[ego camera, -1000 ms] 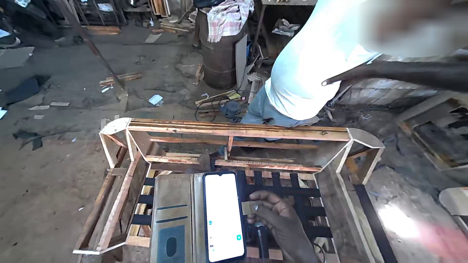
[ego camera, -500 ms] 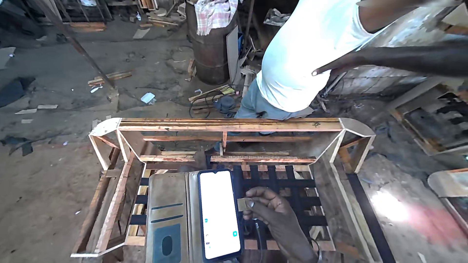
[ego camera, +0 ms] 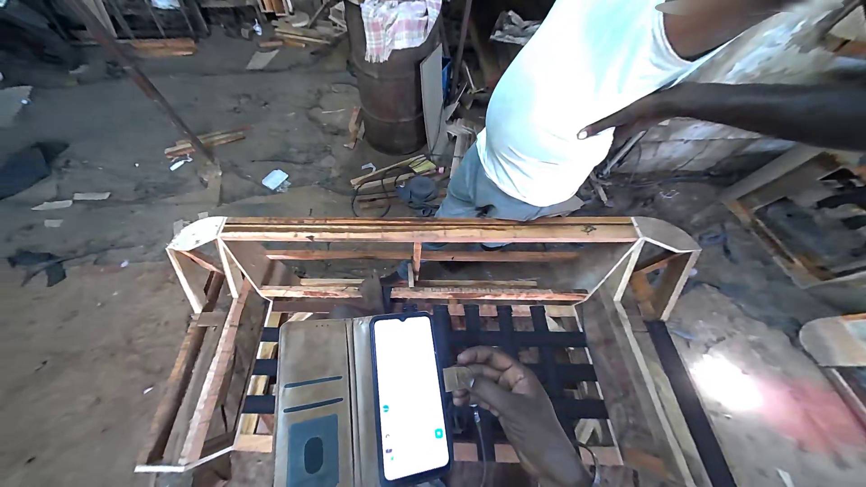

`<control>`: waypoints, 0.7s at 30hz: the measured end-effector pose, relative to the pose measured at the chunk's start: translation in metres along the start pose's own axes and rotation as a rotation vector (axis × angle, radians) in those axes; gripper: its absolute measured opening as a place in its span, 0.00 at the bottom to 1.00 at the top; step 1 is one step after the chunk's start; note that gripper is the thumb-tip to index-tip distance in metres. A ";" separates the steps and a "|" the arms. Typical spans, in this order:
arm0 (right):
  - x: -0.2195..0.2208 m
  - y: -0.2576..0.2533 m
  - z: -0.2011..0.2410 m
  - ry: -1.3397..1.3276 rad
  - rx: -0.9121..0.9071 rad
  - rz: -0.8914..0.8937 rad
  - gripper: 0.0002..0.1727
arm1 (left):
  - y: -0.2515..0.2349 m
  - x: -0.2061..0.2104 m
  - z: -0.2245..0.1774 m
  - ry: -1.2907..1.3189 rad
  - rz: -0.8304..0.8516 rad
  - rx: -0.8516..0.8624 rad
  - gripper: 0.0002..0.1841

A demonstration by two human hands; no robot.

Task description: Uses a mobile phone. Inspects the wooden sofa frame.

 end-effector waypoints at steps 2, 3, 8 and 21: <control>-0.002 0.000 -0.002 -0.004 0.004 -0.005 0.15 | 0.006 -0.017 0.002 -0.013 0.071 -0.048 0.21; -0.003 -0.001 -0.003 -0.001 0.008 -0.011 0.15 | 0.008 -0.025 0.003 -0.007 0.100 -0.066 0.22; -0.004 -0.001 -0.005 0.024 0.005 -0.026 0.16 | 0.006 -0.014 0.004 0.012 0.038 -0.041 0.21; -0.004 0.002 -0.006 0.028 0.014 -0.058 0.16 | -0.006 0.017 0.000 -0.063 0.102 0.017 0.18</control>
Point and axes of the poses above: each hand's wrist, its own y-axis away from the middle knuckle, its own x-axis out of the palm, z = x × y, the point moved 8 cm from there along -y, towards the middle knuckle, and after that the axes turned 7 degrees about -x, right-handed, at the moved point
